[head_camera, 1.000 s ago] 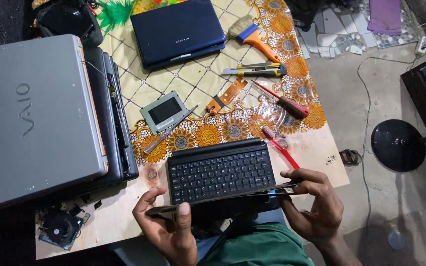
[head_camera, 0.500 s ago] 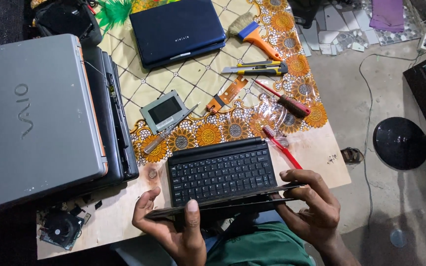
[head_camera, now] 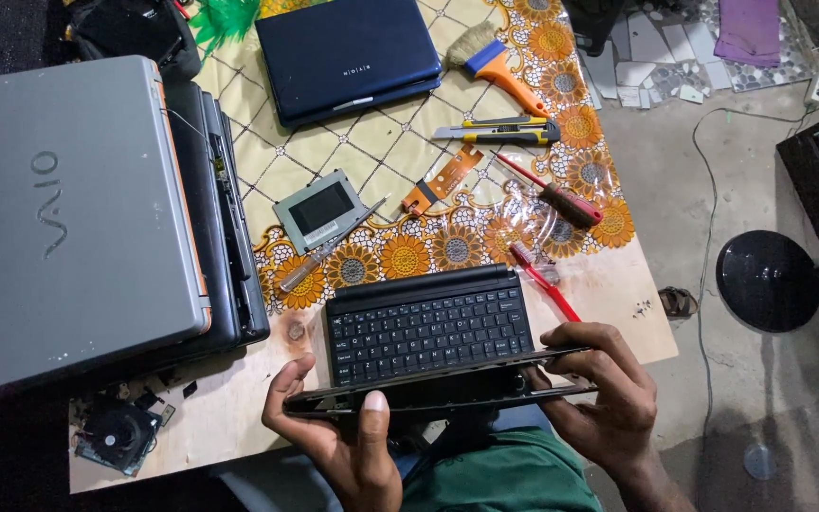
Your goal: The person disassembles a small black laptop, removing the screen bezel and then the screen panel itself. They handle the detached screen and bezel, then reattach the screen panel and bezel to the laptop base.
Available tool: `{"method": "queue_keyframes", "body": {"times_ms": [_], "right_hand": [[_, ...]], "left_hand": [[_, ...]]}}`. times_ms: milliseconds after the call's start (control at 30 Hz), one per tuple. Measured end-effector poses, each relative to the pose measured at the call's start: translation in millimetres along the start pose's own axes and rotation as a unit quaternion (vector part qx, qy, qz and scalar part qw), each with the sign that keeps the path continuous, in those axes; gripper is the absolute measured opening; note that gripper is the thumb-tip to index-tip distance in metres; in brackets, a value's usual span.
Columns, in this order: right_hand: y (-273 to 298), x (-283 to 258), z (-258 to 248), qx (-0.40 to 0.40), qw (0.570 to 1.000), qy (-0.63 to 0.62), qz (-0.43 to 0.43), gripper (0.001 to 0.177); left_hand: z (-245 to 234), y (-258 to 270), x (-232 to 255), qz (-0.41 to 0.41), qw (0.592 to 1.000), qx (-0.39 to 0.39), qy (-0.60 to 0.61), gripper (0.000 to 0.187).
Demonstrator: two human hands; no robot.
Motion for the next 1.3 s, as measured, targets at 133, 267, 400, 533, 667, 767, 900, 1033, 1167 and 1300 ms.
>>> {"method": "queue_keyframes", "body": {"times_ms": [133,267,400,533,667,767,900,1033,1167,1300], "right_hand": [[4,7,-1,-0.008,1.0,0.001,-0.004,0.018],[7,10,-3,-0.037,0.999,0.002,-0.008,0.02],[0,4,-2,-0.025,1.0,-0.007,-0.008,0.016],[2,8,-2,-0.029,0.999,-0.007,-0.015,0.016],[-2,9,-2,-0.029,0.999,-0.025,-0.021,0.014],[-2,11,-2,-0.027,0.999,-0.031,-0.02,0.014],[-4,12,-1,-0.023,0.999,-0.03,-0.027,0.014],[-2,16,0,-0.021,0.999,-0.033,-0.02,0.016],[7,28,0,0.029,0.994,-0.1,0.026,0.016],[22,57,5,0.044,0.98,-0.188,0.057,0.017]], "left_hand": [[0,0,-1,0.014,1.0,0.002,0.008,0.063],[-3,2,-1,0.038,0.999,0.01,-0.024,0.063],[-3,6,3,0.066,0.997,0.023,0.038,0.064],[-6,7,-2,0.075,0.997,0.026,0.021,0.067],[-8,4,-11,0.094,0.995,0.036,0.0,0.068],[-8,2,-19,0.145,0.989,0.024,0.025,0.066],[-12,-4,-49,0.173,0.984,-0.002,0.037,0.045],[-21,-12,-79,0.122,0.991,-0.047,0.022,0.047],[-28,-17,-113,0.08,0.993,-0.08,-0.016,0.035],[-39,-21,-164,0.027,0.994,-0.08,-0.075,0.024]]}}
Point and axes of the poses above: each hand's wrist, its own y-axis away from the middle knuckle, its own z-axis out of the palm, x = y × z, the point moved 5 cm from there along -y, towards the middle knuckle, and after that the axes turned 10 degrees about -y, right-handed, at the moved point
